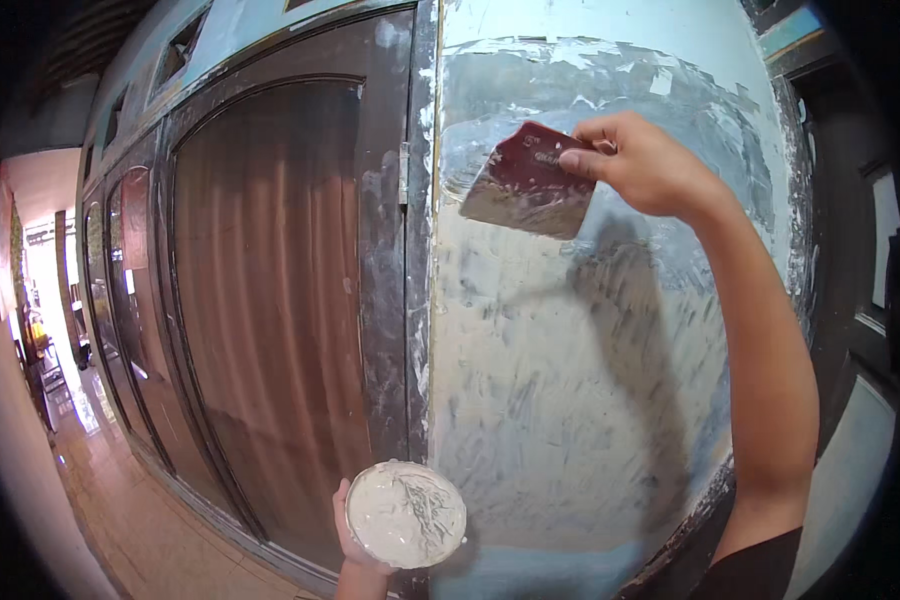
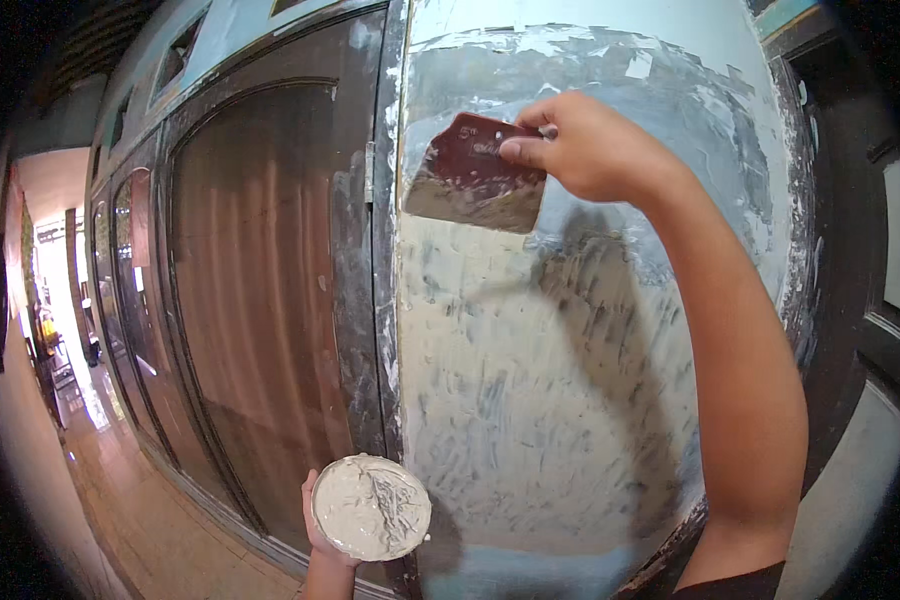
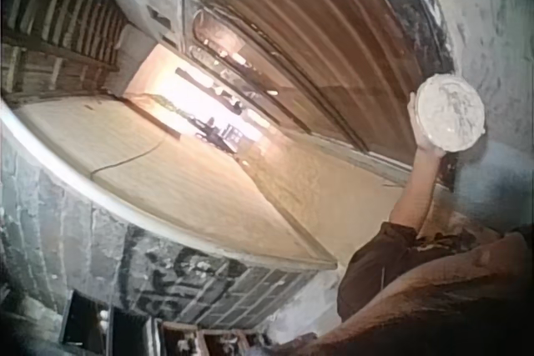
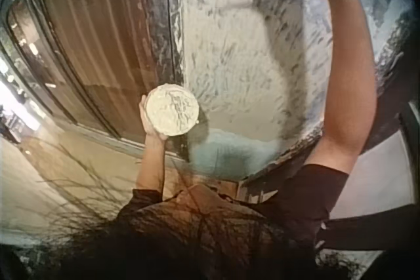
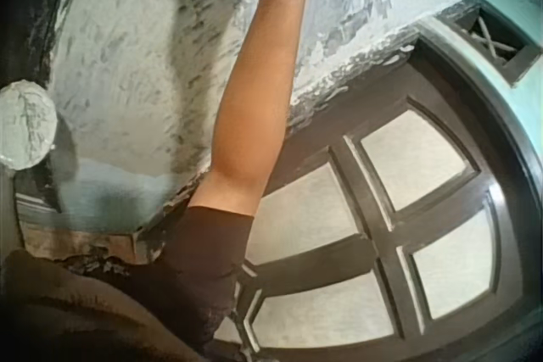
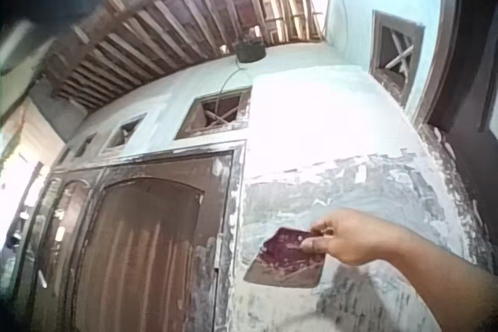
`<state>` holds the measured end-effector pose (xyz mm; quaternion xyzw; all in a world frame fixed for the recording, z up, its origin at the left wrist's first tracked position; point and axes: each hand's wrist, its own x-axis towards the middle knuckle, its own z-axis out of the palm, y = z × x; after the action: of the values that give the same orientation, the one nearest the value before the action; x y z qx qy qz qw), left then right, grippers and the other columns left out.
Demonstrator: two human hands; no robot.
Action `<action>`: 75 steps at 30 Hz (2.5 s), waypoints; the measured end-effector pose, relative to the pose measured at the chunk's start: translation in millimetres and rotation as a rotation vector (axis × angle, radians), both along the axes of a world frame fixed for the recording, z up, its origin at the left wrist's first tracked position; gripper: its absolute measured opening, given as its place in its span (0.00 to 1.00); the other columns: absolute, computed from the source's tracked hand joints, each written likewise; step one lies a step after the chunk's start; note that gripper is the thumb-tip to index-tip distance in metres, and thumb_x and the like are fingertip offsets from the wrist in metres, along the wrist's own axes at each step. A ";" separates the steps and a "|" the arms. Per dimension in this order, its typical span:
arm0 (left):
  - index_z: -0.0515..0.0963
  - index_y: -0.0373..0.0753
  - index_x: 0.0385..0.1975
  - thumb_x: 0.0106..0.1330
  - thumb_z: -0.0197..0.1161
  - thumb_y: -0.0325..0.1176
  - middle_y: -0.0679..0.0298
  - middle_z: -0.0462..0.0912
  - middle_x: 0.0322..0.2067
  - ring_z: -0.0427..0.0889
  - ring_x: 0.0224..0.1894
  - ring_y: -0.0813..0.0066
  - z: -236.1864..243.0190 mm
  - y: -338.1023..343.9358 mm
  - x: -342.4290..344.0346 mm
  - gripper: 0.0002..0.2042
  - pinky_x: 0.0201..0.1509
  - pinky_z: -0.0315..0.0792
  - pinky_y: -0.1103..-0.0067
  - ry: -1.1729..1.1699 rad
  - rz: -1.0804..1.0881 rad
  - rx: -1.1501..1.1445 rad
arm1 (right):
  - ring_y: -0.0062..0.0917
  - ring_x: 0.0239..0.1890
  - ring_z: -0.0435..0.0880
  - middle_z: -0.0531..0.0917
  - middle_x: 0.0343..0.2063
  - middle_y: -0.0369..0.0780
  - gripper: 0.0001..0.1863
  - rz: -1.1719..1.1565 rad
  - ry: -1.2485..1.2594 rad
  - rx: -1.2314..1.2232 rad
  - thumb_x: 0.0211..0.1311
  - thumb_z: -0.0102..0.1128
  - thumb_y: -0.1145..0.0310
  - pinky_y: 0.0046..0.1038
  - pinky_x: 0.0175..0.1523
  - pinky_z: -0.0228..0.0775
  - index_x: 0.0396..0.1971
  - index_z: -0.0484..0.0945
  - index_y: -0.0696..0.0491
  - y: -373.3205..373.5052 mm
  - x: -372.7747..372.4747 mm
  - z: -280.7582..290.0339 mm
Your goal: The person applies patching compound to a wall using a putty knife and a hawk plate.
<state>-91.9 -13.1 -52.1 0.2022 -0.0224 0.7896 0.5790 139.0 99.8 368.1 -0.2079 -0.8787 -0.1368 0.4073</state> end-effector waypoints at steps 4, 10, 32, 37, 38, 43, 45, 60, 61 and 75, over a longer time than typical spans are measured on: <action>0.74 0.33 0.62 0.72 0.39 0.62 0.48 0.80 0.57 0.80 0.56 0.47 1.8 1.5 -19.4 0.37 0.62 0.74 0.53 0.022 0.002 -0.005 | 0.31 0.34 0.78 0.85 0.32 0.44 0.14 -0.015 0.015 0.014 0.70 0.62 0.62 0.34 0.44 0.70 0.44 0.82 0.58 2.1 -19.7 19.0; 0.73 0.32 0.61 0.72 0.40 0.62 0.49 0.80 0.57 0.79 0.58 0.50 3.4 1.2 -54.5 0.37 0.64 0.72 0.56 0.056 0.076 -0.009 | 0.33 0.38 0.83 0.87 0.37 0.46 0.13 -0.031 0.073 0.002 0.69 0.60 0.67 0.35 0.47 0.72 0.47 0.81 0.60 20.4 -53.0 29.6; 0.75 0.35 0.61 0.71 0.41 0.64 0.50 0.81 0.56 0.80 0.56 0.46 -14.5 22.6 -111.8 0.37 0.62 0.73 0.51 -0.008 0.035 -0.032 | 0.17 0.36 0.77 0.82 0.33 0.33 0.12 0.002 0.241 -0.012 0.72 0.58 0.66 0.24 0.43 0.70 0.46 0.78 0.60 44.7 -70.3 32.4; 0.76 0.35 0.60 0.71 0.41 0.63 0.50 0.82 0.55 0.81 0.55 0.47 -12.2 19.8 -112.7 0.36 0.62 0.74 0.52 -0.018 0.093 -0.096 | 0.14 0.36 0.76 0.82 0.34 0.32 0.11 0.098 0.197 -0.181 0.72 0.60 0.67 0.23 0.41 0.69 0.45 0.79 0.59 42.0 -69.0 31.9; 0.76 0.35 0.59 0.71 0.42 0.63 0.50 0.82 0.54 0.81 0.55 0.47 -9.4 18.2 -111.3 0.36 0.62 0.74 0.52 -0.022 0.095 -0.096 | 0.14 0.35 0.77 0.82 0.32 0.32 0.11 0.060 0.198 -0.120 0.71 0.60 0.67 0.23 0.41 0.69 0.45 0.79 0.59 45.4 -68.8 31.0; 0.78 0.36 0.58 0.70 0.43 0.64 0.50 0.83 0.54 0.81 0.55 0.47 -15.1 22.8 -115.2 0.36 0.62 0.73 0.52 -0.013 0.150 -0.150 | 0.16 0.32 0.77 0.82 0.28 0.33 0.10 0.015 0.192 0.077 0.68 0.63 0.67 0.23 0.40 0.69 0.41 0.79 0.60 44.5 -71.9 28.5; 0.78 0.36 0.58 0.70 0.43 0.64 0.50 0.83 0.54 0.81 0.55 0.46 -19.7 22.7 -119.6 0.36 0.62 0.73 0.51 0.004 0.141 -0.134 | 0.19 0.33 0.78 0.83 0.29 0.37 0.11 -0.045 0.177 0.071 0.67 0.65 0.68 0.26 0.40 0.69 0.39 0.78 0.60 37.3 -73.4 29.3; 0.76 0.35 0.60 0.71 0.41 0.64 0.49 0.82 0.55 0.81 0.55 0.45 -25.9 23.0 -124.5 0.37 0.61 0.74 0.52 -0.012 0.083 -0.100 | 0.48 0.42 0.82 0.85 0.40 0.51 0.13 -0.139 -0.074 0.285 0.60 0.61 0.80 0.39 0.48 0.74 0.46 0.79 0.56 5.7 -85.5 20.3; 0.76 0.34 0.59 0.71 0.41 0.64 0.48 0.82 0.55 0.81 0.55 0.46 -24.3 21.4 -122.6 0.37 0.62 0.74 0.52 -0.014 0.095 -0.103 | 0.47 0.42 0.82 0.85 0.39 0.51 0.12 -0.089 -0.028 0.254 0.60 0.60 0.80 0.39 0.48 0.73 0.45 0.79 0.57 5.5 -83.5 21.3; 0.77 0.34 0.58 0.70 0.43 0.64 0.48 0.82 0.54 0.81 0.55 0.44 -28.6 13.4 -119.6 0.37 0.61 0.74 0.50 -0.041 0.084 -0.130 | 0.38 0.43 0.77 0.77 0.33 0.42 0.12 -0.191 0.023 0.693 0.55 0.59 0.83 0.35 0.50 0.70 0.36 0.87 0.54 -11.1 -73.8 11.7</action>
<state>-211.5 0.3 -80.7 0.1487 0.0255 0.8169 0.5567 65.1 88.7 379.9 -0.1400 -0.7521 -0.4619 0.4489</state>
